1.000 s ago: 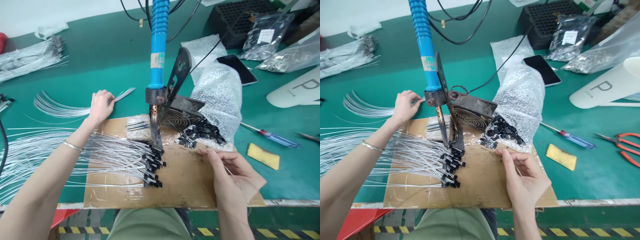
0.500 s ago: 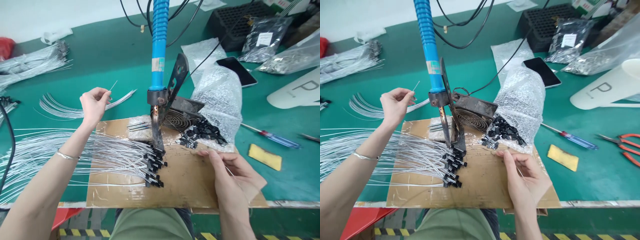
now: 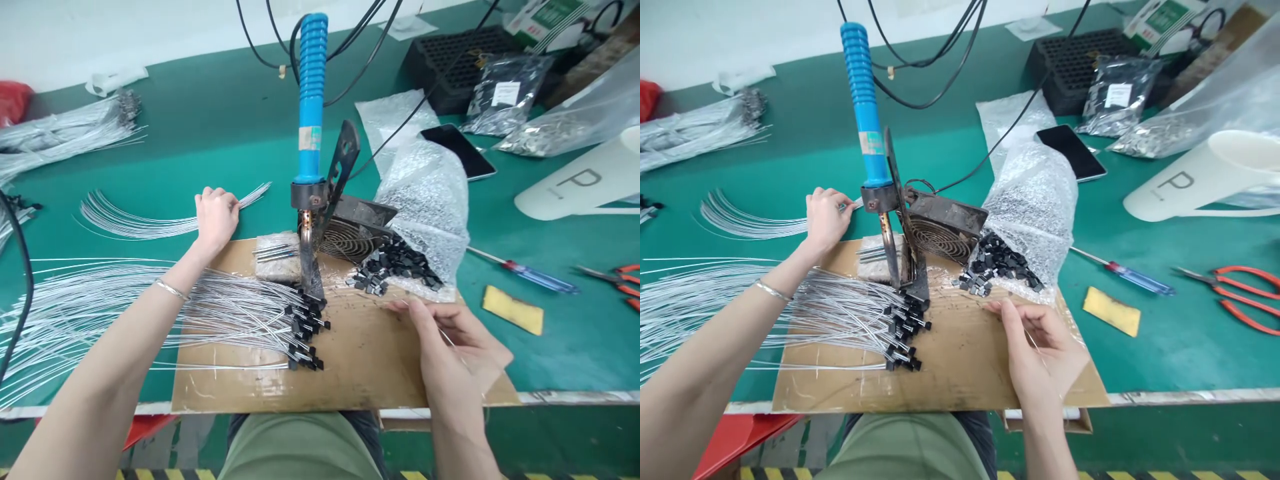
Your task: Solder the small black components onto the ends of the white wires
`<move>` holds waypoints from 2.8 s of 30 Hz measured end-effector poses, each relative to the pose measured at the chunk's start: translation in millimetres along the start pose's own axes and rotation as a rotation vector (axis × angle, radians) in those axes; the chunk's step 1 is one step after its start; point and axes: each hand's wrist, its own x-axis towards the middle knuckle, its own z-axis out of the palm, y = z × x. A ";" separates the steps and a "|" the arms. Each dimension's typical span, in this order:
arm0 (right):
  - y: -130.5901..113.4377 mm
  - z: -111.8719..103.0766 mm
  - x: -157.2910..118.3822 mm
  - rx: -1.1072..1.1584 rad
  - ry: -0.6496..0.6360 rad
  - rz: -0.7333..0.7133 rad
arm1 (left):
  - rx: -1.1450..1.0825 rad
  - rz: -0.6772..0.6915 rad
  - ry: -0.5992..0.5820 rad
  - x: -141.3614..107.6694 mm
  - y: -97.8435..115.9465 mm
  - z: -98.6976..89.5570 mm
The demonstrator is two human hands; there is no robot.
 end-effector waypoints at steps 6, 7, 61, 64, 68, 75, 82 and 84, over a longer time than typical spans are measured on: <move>-1.3 0.2 0.6 0.012 -0.011 0.004 | -0.122 -0.030 0.112 4.4 1.5 -15.8; -1.5 0.2 0.5 0.013 -0.011 0.000 | -0.161 -0.036 0.143 5.0 2.3 -20.8; -62.8 22.5 -70.2 0.282 -0.812 0.148 | -0.791 -0.229 -0.768 -173.1 83.9 -139.5; -58.1 25.3 -71.4 0.285 -0.811 0.167 | -0.765 -0.224 -0.797 -172.6 88.3 -137.2; -59.0 27.5 -67.6 0.263 -0.788 0.125 | -0.759 -0.229 -0.825 -172.0 88.5 -138.0; -59.7 24.2 -60.5 0.179 -0.845 -0.090 | -0.590 -0.162 -0.811 -181.0 90.8 -134.0; -48.9 23.0 -63.5 0.130 -0.798 -0.144 | -0.543 -0.050 -0.662 -204.0 110.1 -111.3; -45.6 23.7 -65.9 0.140 -0.782 -0.093 | -0.611 -0.131 -0.689 -203.7 113.9 -105.4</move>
